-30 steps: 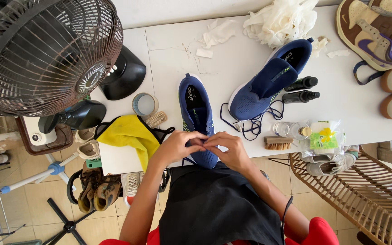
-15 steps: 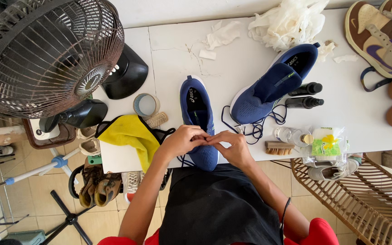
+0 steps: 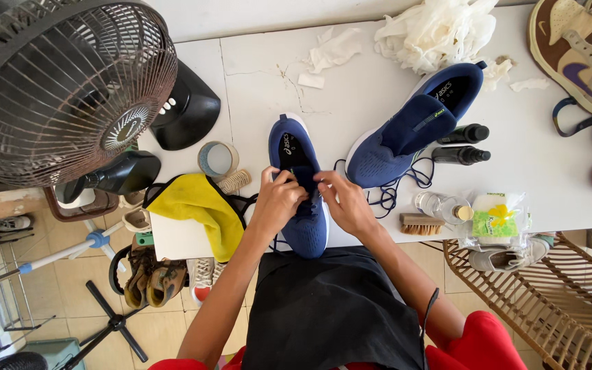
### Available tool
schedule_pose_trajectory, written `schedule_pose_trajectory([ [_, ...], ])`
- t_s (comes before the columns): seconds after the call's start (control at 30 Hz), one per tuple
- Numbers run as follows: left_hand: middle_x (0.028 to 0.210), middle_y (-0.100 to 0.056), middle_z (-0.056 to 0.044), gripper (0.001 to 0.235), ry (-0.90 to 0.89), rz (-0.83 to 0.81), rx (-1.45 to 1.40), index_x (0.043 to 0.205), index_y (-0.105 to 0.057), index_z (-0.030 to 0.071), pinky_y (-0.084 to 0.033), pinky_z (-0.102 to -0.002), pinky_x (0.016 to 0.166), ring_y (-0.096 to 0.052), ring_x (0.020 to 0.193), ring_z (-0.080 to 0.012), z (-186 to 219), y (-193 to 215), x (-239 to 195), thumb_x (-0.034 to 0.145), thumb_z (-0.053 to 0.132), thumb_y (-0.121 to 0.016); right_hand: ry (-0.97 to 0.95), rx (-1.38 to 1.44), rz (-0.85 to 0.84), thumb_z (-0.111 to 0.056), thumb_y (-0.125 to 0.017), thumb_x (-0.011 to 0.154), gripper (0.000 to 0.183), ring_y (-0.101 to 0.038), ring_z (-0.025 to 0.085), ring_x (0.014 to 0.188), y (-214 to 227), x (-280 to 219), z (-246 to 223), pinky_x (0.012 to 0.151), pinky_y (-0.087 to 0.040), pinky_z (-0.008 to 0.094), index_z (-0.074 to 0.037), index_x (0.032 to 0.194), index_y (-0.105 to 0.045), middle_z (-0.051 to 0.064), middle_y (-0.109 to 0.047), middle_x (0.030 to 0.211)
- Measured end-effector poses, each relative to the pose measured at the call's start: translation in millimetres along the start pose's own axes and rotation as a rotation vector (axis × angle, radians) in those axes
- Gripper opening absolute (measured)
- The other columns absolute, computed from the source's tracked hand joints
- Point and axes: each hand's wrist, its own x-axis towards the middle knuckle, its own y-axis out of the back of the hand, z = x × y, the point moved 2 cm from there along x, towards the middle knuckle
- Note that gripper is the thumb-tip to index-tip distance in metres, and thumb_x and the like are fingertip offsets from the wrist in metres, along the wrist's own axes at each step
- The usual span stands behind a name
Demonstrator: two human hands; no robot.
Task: The person laces a blue athletic shoe by threading the laces through the eyelets and pulling them taut. They repeatedly adjust the laces and tie them into a knot at the top of the shoe.
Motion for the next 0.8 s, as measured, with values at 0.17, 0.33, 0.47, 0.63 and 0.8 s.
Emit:
schedule_pose_trajectory([
  [0.17,0.069,-0.072,0.012,0.018,0.05,0.028,-0.098,0.08,-0.081,0.025,-0.026,-0.049,0.12,-0.067,0.116,-0.0089,2.6,3.5,5.6,0.097,0.023,-0.087,-0.099,0.079,0.039,-0.013,-0.079,0.101,0.027,-0.084,0.034,0.085,-6.3,-16.9,12.7,0.079,-0.063,0.048,-0.009,0.124,-0.067,0.016,-0.083,0.097],
  [0.33,0.068,-0.072,0.015,0.019,0.039,0.032,-0.135,0.076,-0.078,0.03,-0.027,-0.049,0.116,-0.066,0.125,-0.0051,1.5,3.5,6.9,0.09,0.03,-0.091,-0.153,0.067,0.082,-0.017,-0.091,0.09,0.019,-0.085,0.03,0.092,-18.0,-23.3,32.7,0.088,-0.065,0.045,-0.013,0.108,-0.085,0.009,-0.088,0.095],
  [0.47,0.068,-0.072,0.016,0.02,0.074,0.035,-0.15,0.075,-0.079,0.03,-0.026,-0.047,0.117,-0.065,0.123,-0.0042,-3.2,-9.0,3.7,0.091,0.027,-0.091,-0.159,0.102,0.137,-0.015,-0.093,0.09,0.016,-0.086,0.028,0.088,-17.1,-23.3,26.6,0.086,-0.065,0.042,-0.013,0.105,-0.089,0.008,-0.088,0.09],
  [0.63,0.068,-0.073,0.011,0.016,0.06,0.023,-0.127,0.076,-0.08,0.027,-0.025,-0.049,0.121,-0.067,0.119,-0.0065,-3.3,-10.5,5.1,0.085,0.021,-0.092,-0.147,0.113,0.168,-0.013,-0.094,0.089,0.016,-0.086,0.027,0.085,-19.1,-24.2,28.9,0.084,-0.065,0.04,-0.014,0.104,-0.09,0.008,-0.088,0.087],
  [0.8,0.073,-0.079,0.007,0.016,0.053,0.063,-0.231,0.075,-0.08,0.021,-0.025,-0.048,0.127,-0.072,0.121,-0.0084,-2.4,-4.3,10.4,0.086,0.016,-0.092,-0.157,0.127,0.203,-0.015,-0.095,0.087,0.018,-0.086,0.024,0.086,-22.2,-25.7,29.6,0.084,-0.064,0.038,-0.015,0.104,-0.091,0.007,-0.088,0.085],
])
